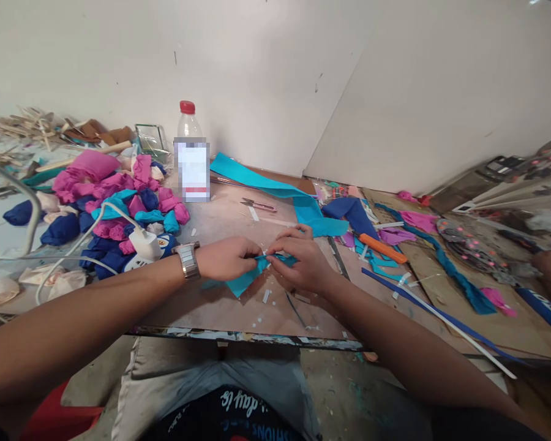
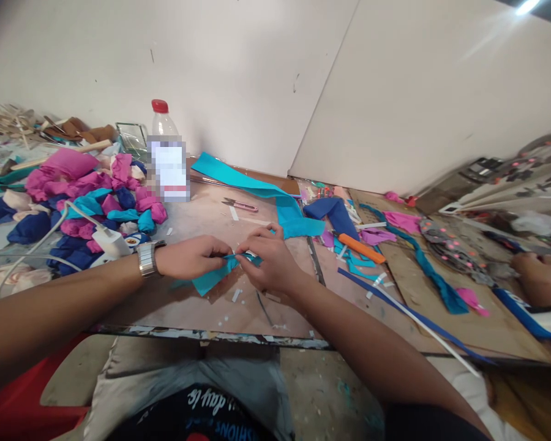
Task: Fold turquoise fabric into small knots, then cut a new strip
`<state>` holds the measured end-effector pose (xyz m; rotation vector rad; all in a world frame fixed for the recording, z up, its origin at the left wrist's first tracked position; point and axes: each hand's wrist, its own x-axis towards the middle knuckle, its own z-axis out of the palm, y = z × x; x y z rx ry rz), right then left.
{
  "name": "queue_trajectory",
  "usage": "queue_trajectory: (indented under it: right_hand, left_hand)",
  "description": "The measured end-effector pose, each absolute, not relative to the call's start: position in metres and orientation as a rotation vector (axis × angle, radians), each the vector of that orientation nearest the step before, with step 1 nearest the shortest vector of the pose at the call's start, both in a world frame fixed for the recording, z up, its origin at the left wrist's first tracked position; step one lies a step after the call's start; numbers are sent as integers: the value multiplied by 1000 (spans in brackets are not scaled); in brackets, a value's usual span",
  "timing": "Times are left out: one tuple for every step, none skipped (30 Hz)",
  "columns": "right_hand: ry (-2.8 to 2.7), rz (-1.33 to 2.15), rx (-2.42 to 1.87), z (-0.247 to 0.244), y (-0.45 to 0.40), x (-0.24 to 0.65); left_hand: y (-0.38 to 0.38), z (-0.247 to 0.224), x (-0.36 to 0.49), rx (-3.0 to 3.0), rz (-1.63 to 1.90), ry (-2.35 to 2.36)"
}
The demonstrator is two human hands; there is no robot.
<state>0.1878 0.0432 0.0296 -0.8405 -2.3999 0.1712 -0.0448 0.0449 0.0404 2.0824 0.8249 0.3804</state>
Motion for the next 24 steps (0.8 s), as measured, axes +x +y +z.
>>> queue_trajectory:
  right_hand:
    - [-2406,172,-840,30,43,188]
    - [-2409,169,-840,30,43,188]
    - [-2410,166,-837,30,43,187]
    - [-2412,162,-832,30,43,187]
    - [-2413,159,-823,30,44,187]
    - [-2415,156,-810,30,44,187]
    - [-2417,154,-793,30,44,187]
    - [-2420,152,-773,31,44,187]
    - [-2425,150,-755,31,44,187]
    - [-2433,147,-741,31,44,187]
    - [-2443,143,-732,32,44,187]
    - [-2456,138,-726,33,44,187]
    - [-2470,133,-720,34,44,187]
    - [-2482,130,-714,35,43,187]
    - [-2492,128,-707,36,43,187]
    - [-2500,128,-696,37,43,187]
    - [-2505,133,-689,37,42,187]
    - [-2507,138,-686,37,42,187]
    - [-2505,141,-686,37,42,187]
    - [-2501,142,-685,37,43,187]
    - [-2495,137,-685,37,43,187]
    - [-2487,127,-686,36,43,187]
    - [-2478,115,-682,35,43,187]
    - [-2469,104,-675,35,44,187]
  left_hand:
    - [45,40,-45,2001,381,787]
    - [46,41,-45,1903,363,754]
    - [46,41,-45,1793,328,733]
    - [45,41,-45,1683,284,724]
    - [45,41,-45,1585,244,728]
    - [45,41,-45,1505,213,737]
    - [45,41,-45,1449,193,746]
    - [45,41,-45,1416,184,751]
    - [45,40,-45,1401,182,750]
    - [45,40,-45,1392,179,744]
    - [46,39,-45,1382,173,736]
    - [46,39,-45,1371,169,733]
    - [47,38,-45,1358,167,732]
    - [47,37,-45,1342,164,729]
    - [48,37,-45,1325,161,722]
    - [48,36,-45,1308,160,712]
    - [48,35,-46,1290,161,704]
    - [48,35,-46,1269,169,705]
    - [48,34,-46,1250,182,716]
    - [48,34,-45,1238,197,739]
    - [48,33,-45,1235,208,763]
    - [48,33,-45,1246,212,779]
    - [48,33,-45,1268,209,782]
    - [48,33,-45,1297,200,773]
